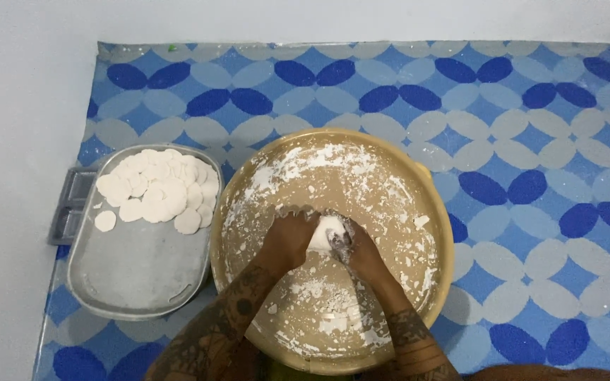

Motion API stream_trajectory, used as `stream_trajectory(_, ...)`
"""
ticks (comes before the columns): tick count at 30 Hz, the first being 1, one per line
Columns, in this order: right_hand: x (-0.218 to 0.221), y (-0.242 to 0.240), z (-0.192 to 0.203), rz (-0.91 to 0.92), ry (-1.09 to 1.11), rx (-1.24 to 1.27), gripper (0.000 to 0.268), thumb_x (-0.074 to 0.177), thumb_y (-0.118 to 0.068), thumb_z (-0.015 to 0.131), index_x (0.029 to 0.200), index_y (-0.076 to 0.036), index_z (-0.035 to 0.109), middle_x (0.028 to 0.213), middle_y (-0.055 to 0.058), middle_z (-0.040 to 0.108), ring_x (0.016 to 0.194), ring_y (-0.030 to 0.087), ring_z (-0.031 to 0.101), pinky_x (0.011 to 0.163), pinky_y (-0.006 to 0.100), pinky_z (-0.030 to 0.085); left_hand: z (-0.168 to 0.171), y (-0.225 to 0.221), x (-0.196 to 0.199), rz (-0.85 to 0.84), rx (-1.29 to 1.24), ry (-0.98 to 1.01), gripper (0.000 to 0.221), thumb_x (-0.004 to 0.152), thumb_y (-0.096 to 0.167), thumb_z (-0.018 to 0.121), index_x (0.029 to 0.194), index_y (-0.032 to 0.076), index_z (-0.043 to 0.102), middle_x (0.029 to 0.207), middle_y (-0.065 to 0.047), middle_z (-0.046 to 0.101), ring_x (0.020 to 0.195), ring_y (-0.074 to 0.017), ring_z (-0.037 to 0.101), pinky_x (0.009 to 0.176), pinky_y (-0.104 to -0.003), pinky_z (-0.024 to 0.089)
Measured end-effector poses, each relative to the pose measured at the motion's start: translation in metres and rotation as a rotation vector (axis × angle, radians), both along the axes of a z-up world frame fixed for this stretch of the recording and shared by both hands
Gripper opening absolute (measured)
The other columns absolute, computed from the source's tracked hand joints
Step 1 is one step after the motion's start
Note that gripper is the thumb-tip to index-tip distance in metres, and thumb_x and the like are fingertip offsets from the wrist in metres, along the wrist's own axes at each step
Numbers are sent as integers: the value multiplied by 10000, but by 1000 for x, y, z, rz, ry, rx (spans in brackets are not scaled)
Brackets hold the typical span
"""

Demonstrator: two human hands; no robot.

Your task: A person is kneading and shaping dough in a bowl of flour while sitting on the floor.

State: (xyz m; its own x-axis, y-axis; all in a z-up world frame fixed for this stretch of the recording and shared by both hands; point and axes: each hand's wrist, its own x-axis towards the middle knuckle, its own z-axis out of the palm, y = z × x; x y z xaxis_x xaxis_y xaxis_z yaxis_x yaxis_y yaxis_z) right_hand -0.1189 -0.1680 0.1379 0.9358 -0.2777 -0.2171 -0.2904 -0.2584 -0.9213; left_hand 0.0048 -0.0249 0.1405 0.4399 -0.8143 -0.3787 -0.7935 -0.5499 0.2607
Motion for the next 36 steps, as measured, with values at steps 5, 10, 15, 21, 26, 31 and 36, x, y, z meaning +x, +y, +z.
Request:
stream_trajectory(5,6,10,45,-50,112,294,525,910,-72,550,1417,21,453,1146,262,664,951,297,690,795,400,576,-1,1,7,26,6,-6,633,898,146,588,1504,61,426,1210,-227,652,1145,-391,652,977,-624,507)
stream_trajectory(10,8,0,-11,250,249,-401,935,766,-221,845,1477,63,309,1341,335,540,1317,483,473,1053,633,444,-29,-5,14,27,48,-12,679,895,180,636,1529,64,424,1188,-226,671,1131,-378,665,1000,-605,503)
stream_trajectory(15,13,-15,-58,209,216,-460,959,755,-218,837,1490,52,283,1385,336,498,1361,474,421,1077,614,437,-12,-5,9,74,65,16,691,859,176,670,1501,38,454,1157,-240,684,1093,-393,686,970,-616,522)
stream_trajectory(21,-2,-14,14,105,3,-283,915,753,-121,844,1490,62,333,1377,413,461,1309,582,431,1142,614,338,11,-3,1,29,98,30,949,745,292,864,1527,11,407,1499,-244,480,1436,-446,400,1132,-695,331)
stream_trajectory(26,-33,1,-14,-347,-72,161,567,724,-68,810,1261,-29,633,1118,225,650,1076,354,649,1006,440,505,39,-17,-10,-28,-35,35,891,766,235,856,1514,16,423,1515,-244,449,1416,-439,419,1094,-680,397)
stream_trajectory(31,-31,18,-41,-283,-174,-217,428,778,-168,825,1178,-77,701,1119,177,712,1094,371,688,974,423,575,-23,-23,-7,-123,-104,-23,689,843,59,745,1470,38,460,1326,-230,564,1249,-443,567,937,-624,540)
stream_trajectory(36,-32,17,-55,-303,-413,-436,331,802,-170,789,1085,-13,721,1049,193,734,1047,385,701,933,449,568,-23,-23,-2,-175,-149,-76,653,818,185,831,1382,66,524,1225,-193,601,1183,-413,605,960,-626,530)
